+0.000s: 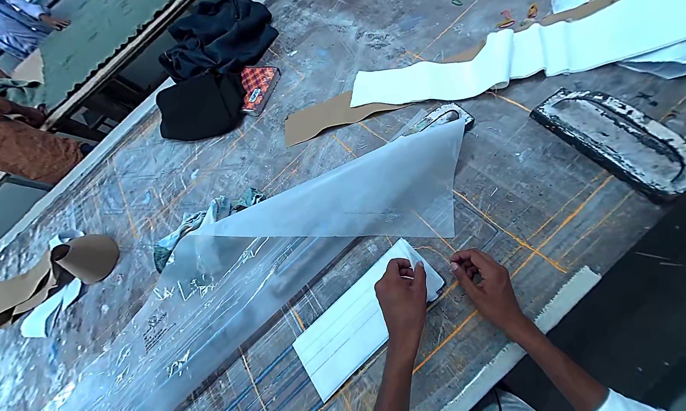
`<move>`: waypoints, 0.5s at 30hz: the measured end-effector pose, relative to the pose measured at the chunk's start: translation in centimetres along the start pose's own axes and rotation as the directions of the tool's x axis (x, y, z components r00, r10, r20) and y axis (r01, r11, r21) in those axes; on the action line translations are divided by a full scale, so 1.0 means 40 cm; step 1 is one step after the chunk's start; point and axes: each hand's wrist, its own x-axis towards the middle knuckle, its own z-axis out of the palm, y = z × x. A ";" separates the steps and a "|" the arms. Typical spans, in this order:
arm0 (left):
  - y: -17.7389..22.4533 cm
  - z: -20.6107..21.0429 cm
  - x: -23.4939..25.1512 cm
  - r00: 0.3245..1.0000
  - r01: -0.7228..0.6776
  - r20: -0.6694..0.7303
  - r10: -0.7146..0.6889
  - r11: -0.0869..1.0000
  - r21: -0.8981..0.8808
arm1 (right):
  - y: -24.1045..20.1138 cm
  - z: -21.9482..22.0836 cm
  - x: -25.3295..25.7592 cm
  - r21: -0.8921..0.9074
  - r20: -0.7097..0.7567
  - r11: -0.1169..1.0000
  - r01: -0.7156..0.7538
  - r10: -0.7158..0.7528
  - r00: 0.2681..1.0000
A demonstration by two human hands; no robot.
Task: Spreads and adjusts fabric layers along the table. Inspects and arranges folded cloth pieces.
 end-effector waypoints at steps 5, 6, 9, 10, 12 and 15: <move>-0.085 -0.121 -0.081 0.991 -0.089 -0.115 0.062 0.967 -0.240 | -0.002 -0.005 0.001 0.019 0.031 1.000 0.023 -0.023 0.999; -0.120 -0.168 -0.107 0.984 -0.080 -0.171 0.045 0.976 -0.204 | -0.006 -0.006 0.002 -0.002 0.043 1.000 0.021 -0.021 0.999; -0.243 -0.311 -0.187 0.927 0.122 -0.361 -0.101 0.992 0.037 | -0.028 -0.002 0.013 -0.123 0.102 0.992 0.023 -0.010 0.995; -0.282 -0.348 -0.212 0.889 0.255 -0.422 -0.181 0.958 0.127 | -0.038 -0.001 0.017 -0.160 0.132 0.986 0.038 -0.016 0.991; -0.348 -0.399 -0.252 0.819 0.460 -0.474 -0.323 0.863 0.206 | -0.063 0.005 0.017 -0.174 0.169 0.982 0.072 -0.042 0.985; -0.395 -0.403 -0.275 0.763 0.564 -0.462 -0.452 0.814 0.137 | -0.088 0.020 -0.001 -0.122 0.184 0.986 0.113 -0.089 0.979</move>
